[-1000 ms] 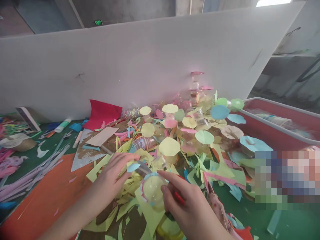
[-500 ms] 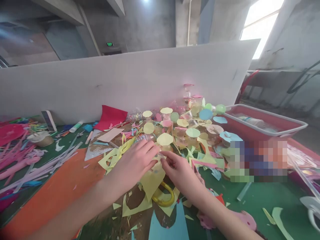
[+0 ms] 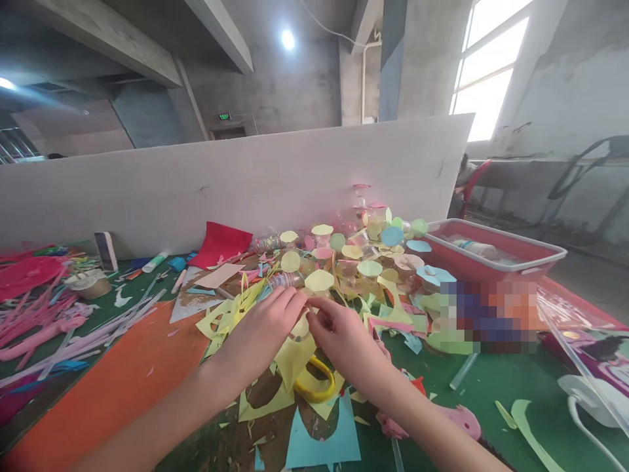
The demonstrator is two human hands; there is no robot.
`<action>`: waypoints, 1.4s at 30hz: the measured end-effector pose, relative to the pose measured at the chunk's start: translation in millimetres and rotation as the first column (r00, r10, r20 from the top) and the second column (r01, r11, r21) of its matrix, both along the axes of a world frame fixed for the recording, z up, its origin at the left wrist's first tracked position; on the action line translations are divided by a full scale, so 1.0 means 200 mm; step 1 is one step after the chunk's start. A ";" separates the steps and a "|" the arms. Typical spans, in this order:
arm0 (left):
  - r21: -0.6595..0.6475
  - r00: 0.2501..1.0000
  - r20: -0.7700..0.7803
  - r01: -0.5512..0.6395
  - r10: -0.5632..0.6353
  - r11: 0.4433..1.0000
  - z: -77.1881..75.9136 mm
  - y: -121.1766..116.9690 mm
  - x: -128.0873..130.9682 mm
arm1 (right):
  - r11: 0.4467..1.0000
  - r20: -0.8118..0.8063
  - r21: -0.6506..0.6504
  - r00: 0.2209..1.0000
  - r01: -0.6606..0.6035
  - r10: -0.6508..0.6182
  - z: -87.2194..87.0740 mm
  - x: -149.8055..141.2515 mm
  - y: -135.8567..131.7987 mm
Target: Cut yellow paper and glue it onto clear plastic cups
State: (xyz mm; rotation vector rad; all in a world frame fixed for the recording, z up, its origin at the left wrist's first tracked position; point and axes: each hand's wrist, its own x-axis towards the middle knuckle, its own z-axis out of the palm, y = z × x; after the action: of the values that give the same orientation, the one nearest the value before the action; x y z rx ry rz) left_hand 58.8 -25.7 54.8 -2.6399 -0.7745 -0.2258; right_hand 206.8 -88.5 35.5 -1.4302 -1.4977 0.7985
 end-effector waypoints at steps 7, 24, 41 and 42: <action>-0.593 0.916 0.398 0.213 0.053 0.776 -0.02 0.12 -0.07 | 0.998 0.172 -0.006 0.984 0.055 -0.053 -0.04 0.00 0.01; -0.565 0.743 0.611 0.168 0.272 0.808 -0.24 0.39 -0.19 | 0.984 0.278 0.064 0.944 0.165 -0.176 -0.06 0.04 0.04; -0.541 0.798 0.592 0.290 0.112 0.790 -0.22 0.17 -0.13 | 0.993 -0.211 0.000 0.971 -0.118 0.115 -0.08 0.08 0.06; -0.525 0.790 0.604 0.293 0.108 0.799 -0.22 0.17 -0.13 | 0.993 -0.184 -0.006 0.976 -0.118 0.115 -0.08 0.09 0.06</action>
State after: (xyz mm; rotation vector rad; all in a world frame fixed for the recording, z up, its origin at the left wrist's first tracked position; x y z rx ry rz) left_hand 32.0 8.4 10.5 -3.2485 -1.0374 -1.0851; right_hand 224.1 -75.8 19.3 -1.2537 -1.4452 0.9894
